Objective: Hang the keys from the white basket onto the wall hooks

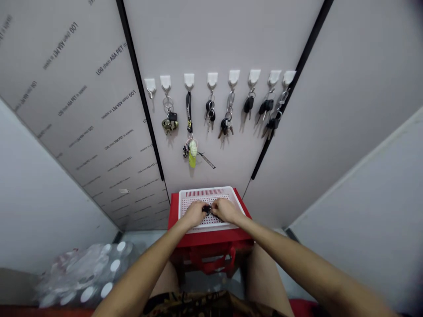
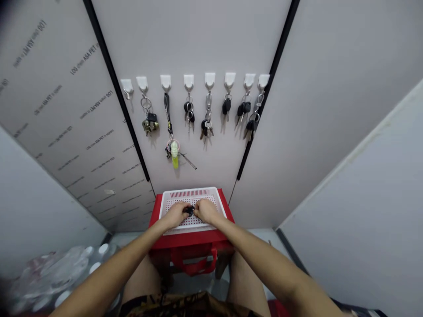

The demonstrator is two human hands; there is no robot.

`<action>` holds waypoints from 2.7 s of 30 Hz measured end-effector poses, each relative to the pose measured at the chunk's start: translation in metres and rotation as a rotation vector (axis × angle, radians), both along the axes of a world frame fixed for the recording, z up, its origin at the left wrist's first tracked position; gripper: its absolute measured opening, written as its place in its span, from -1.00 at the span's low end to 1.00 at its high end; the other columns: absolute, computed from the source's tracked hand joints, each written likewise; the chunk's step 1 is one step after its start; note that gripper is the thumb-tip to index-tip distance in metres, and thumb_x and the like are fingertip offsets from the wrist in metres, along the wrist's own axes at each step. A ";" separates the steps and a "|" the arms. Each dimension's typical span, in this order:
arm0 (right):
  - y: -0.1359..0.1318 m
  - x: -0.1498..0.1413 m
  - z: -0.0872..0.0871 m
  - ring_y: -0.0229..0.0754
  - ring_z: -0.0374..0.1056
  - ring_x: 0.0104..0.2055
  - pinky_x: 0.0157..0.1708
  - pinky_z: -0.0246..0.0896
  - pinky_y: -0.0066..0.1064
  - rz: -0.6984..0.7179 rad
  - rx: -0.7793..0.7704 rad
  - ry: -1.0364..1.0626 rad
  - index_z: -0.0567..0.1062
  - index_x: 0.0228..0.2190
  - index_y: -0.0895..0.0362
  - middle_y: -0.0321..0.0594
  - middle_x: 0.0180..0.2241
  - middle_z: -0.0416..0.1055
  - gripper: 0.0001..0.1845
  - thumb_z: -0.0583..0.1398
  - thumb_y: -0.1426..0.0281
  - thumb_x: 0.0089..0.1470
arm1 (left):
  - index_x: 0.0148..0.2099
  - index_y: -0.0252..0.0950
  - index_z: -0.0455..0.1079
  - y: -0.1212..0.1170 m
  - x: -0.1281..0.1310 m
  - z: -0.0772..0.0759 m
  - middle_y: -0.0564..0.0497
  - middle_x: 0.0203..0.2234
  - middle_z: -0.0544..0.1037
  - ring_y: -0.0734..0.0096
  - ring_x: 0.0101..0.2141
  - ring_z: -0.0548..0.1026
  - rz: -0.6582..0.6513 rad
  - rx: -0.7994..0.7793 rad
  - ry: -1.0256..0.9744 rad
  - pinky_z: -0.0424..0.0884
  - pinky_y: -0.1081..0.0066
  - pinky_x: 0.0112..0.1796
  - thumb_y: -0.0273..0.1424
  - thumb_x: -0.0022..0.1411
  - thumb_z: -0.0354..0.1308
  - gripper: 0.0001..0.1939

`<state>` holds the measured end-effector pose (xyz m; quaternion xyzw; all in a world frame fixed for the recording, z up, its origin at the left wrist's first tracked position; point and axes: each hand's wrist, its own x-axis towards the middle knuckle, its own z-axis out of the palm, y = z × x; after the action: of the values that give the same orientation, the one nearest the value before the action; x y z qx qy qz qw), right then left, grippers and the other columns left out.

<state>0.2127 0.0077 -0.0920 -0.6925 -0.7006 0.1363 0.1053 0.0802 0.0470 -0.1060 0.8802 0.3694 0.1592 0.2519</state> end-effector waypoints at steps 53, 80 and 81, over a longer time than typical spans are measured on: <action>-0.005 -0.030 0.248 -0.42 -0.04 -0.70 -0.70 -0.07 -0.55 0.439 0.850 0.991 -0.36 -0.03 -0.05 -0.45 -0.66 0.10 -0.24 0.01 0.47 -0.16 | 0.05 -0.07 -0.30 -0.022 -0.014 0.266 0.21 -0.68 0.18 0.71 -0.66 0.14 -0.361 -0.171 -1.219 0.10 0.60 -0.58 -0.61 -0.15 -0.03 -0.24; 0.106 -0.056 0.223 -0.25 0.19 -0.52 -0.55 -0.03 -0.48 -0.226 0.717 0.135 0.32 -0.63 0.17 -0.17 -0.60 0.30 -0.73 -0.09 0.32 -0.15 | -0.21 -0.21 0.18 0.085 -0.028 0.222 -0.09 -0.15 0.10 0.23 -0.23 0.22 0.864 0.647 -0.421 0.22 0.35 -0.37 -0.33 -0.18 0.02 -0.63; 0.105 -0.056 0.228 -0.27 0.17 -0.54 -0.57 -0.04 -0.49 -0.216 0.761 0.131 0.30 -0.66 0.17 -0.20 -0.63 0.28 -0.73 -0.09 0.32 -0.15 | -0.24 -0.20 0.20 0.086 -0.030 0.225 -0.08 -0.20 0.14 0.28 -0.28 0.26 0.853 0.636 -0.406 0.23 0.38 -0.40 -0.35 -0.15 -0.01 -0.69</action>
<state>0.1570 0.1128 0.1357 -0.6635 -0.6162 -0.1010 0.4122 0.0501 0.1330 0.1188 0.6375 0.5701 0.5161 -0.0460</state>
